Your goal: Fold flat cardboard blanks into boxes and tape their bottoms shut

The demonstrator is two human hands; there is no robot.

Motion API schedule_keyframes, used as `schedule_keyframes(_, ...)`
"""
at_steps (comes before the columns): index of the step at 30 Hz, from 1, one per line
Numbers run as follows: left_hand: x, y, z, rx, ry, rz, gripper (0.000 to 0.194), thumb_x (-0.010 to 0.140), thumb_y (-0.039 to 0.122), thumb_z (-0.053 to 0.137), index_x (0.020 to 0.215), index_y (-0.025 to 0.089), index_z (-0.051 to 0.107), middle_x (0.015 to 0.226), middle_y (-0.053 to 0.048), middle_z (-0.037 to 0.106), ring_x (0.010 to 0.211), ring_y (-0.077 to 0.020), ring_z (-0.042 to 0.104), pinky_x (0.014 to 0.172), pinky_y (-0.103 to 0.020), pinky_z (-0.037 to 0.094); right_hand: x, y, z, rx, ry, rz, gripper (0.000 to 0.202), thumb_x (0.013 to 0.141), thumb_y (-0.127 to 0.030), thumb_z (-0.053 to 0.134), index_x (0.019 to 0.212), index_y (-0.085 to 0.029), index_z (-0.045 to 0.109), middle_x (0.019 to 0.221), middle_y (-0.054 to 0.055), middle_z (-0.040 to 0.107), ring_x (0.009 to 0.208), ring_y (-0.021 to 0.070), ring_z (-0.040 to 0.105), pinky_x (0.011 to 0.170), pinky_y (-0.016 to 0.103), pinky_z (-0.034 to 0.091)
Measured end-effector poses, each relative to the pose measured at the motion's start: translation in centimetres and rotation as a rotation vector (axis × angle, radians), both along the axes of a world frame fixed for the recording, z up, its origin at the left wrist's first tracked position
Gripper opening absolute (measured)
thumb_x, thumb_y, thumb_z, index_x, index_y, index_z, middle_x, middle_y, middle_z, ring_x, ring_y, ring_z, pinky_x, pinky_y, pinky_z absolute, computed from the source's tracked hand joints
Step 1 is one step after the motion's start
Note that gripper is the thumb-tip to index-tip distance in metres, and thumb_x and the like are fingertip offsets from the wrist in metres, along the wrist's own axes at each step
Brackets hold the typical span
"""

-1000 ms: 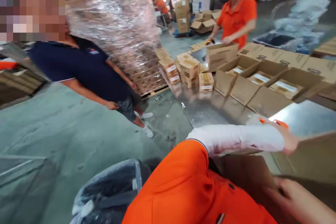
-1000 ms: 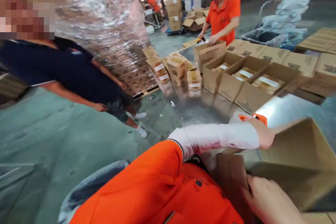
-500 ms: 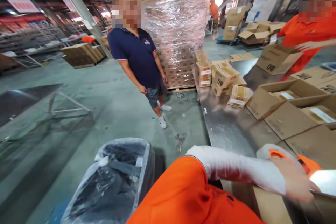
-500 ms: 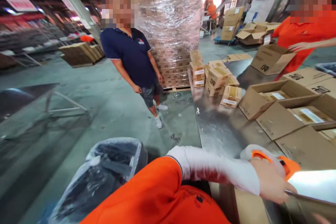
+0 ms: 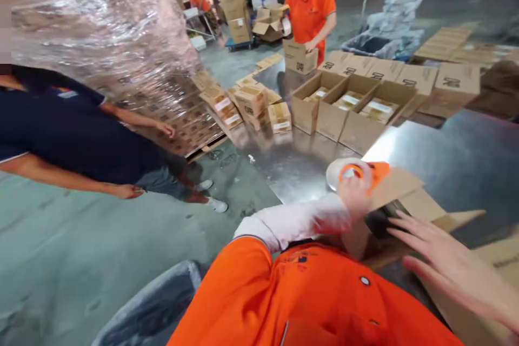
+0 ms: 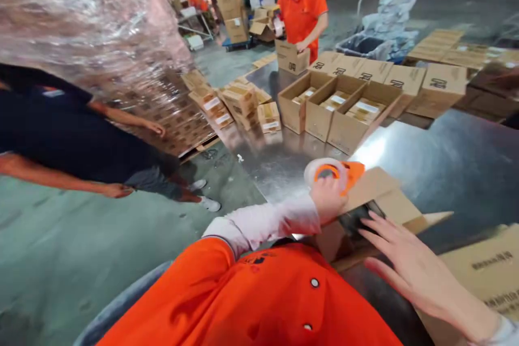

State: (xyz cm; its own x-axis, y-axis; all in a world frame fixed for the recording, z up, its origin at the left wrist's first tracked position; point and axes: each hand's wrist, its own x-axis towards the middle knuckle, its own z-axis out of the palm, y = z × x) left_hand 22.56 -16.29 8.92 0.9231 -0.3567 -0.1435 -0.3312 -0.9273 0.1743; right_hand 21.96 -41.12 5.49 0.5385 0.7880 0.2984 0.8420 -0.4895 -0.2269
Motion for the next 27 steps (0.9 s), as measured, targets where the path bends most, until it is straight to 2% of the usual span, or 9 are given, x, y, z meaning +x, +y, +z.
schedule_keyframes(1, 1.1, 1.1, 0.0, 0.007, 0.014, 0.013, 0.034, 0.103, 0.033, 0.058, 0.125, 0.021, 0.081, 0.127, -0.022, 0.067, 0.123, -0.0376, 0.063, 0.096, -0.05, 0.055, 0.0, 0.6, -0.2, -0.037, -0.055, 0.032, 0.053, 0.094, -0.054, 0.06, 0.144, -0.039, 0.067, 0.151, 0.009, 0.062, 0.144, 0.0352, 0.055, 0.113, 0.061, 0.056)
schedule_keyframes(3, 3.2, 3.1, -0.1, 0.018, 0.047, 0.021, 0.045, 0.098, 0.043, 0.069, 0.139, 0.026, 0.074, 0.127, -0.021, 0.066, 0.121, -0.0416, 0.064, 0.094, -0.051, 0.055, 0.5, 3.0, -1.2, -0.093, -0.166, -0.004, 0.07, 0.095, -0.05, 0.058, 0.158, -0.018, 0.056, 0.164, 0.018, 0.046, 0.157, 0.0406, 0.037, 0.124, 0.069, 0.039)
schedule_keyframes(7, 3.7, 6.2, -1.2, -0.122, 0.054, 0.088, 0.072, 0.084, 0.055, 0.084, 0.149, 0.029, 0.066, 0.128, -0.015, 0.063, 0.126, -0.0382, 0.061, 0.109, -0.05, 0.049, 2.1, 8.7, -3.6, -0.192, -0.142, -0.101, 0.071, 0.103, -0.045, 0.049, 0.152, 0.005, 0.055, 0.159, 0.03, 0.047, 0.152, 0.0431, 0.043, 0.124, 0.063, 0.039)
schedule_keyframes(11, 0.1, 9.7, -3.2, -0.284, 0.0, 0.193, 0.078, 0.063, 0.046, 0.101, 0.134, 0.024, 0.077, 0.125, -0.012, 0.061, 0.128, -0.0357, 0.058, 0.113, -0.049, 0.05, 2.1, 10.5, -4.3, -0.215, -0.016, -0.138, 0.07, 0.106, -0.043, 0.049, 0.154, 0.007, 0.053, 0.162, 0.031, 0.042, 0.155, 0.0431, 0.038, 0.127, 0.061, 0.034)
schedule_keyframes(14, -1.7, 12.1, -4.8, -0.346, -0.058, 0.205, 0.072, 0.061, 0.042, 0.103, 0.126, 0.023, 0.079, 0.12, -0.012, 0.059, 0.125, -0.0351, 0.058, 0.11, -0.052, 0.054, 2.1, 10.6, -3.8, -0.192, 0.027, -0.149, 0.068, 0.106, -0.04, 0.052, 0.155, 0.006, 0.052, 0.165, 0.029, 0.039, 0.158, 0.0414, 0.034, 0.129, 0.059, 0.032)
schedule_keyframes(18, -2.5, 12.7, -5.9, -0.365, -0.116, 0.256, 0.066, 0.063, 0.041, 0.102, 0.123, 0.023, 0.08, 0.11, -0.01, 0.059, 0.116, -0.0328, 0.062, 0.105, -0.051, 0.057, 2.3, 10.4, -3.3, -0.186, 0.05, -0.147, 0.067, 0.106, -0.039, 0.053, 0.156, 0.005, 0.051, 0.166, 0.028, 0.037, 0.159, 0.0403, 0.033, 0.13, 0.059, 0.03)
schedule_keyframes(22, -2.5, 12.4, -5.5, -0.345, -0.127, 0.268, 0.073, 0.06, 0.048, 0.102, 0.125, 0.023, 0.08, 0.11, -0.009, 0.06, 0.115, -0.0332, 0.064, 0.106, -0.049, 0.056, 2.0, 10.0, -2.9, -0.188, 0.063, -0.121, 0.063, 0.106, -0.038, 0.054, 0.155, 0.002, 0.054, 0.164, 0.027, 0.042, 0.158, 0.0384, 0.035, 0.131, 0.058, 0.028)
schedule_keyframes(24, -2.4, 12.6, -5.0, -0.303, -0.083, 0.256, 0.073, 0.061, 0.052, 0.101, 0.125, 0.023, 0.081, 0.109, -0.009, 0.06, 0.115, -0.0345, 0.065, 0.107, -0.048, 0.056, 1.3, 10.2, -2.7, -0.16, 0.054, -0.12, 0.075, 0.102, -0.053, 0.06, 0.153, 0.001, 0.057, 0.162, 0.028, 0.044, 0.157, 0.042, 0.035, 0.131, 0.064, 0.022)
schedule_keyframes(27, -2.2, 12.9, -4.8, -0.278, -0.013, 0.221, 0.072, 0.062, 0.051, 0.1, 0.126, 0.024, 0.081, 0.112, -0.011, 0.063, 0.121, -0.0374, 0.064, 0.108, -0.049, 0.055, 0.0, 10.9, -2.8, -0.11, 0.059, -0.131, 0.117, 0.081, -0.086, 0.068, 0.152, 0.006, 0.056, 0.161, 0.033, 0.042, 0.155, 0.0498, 0.032, 0.13, 0.07, 0.014)
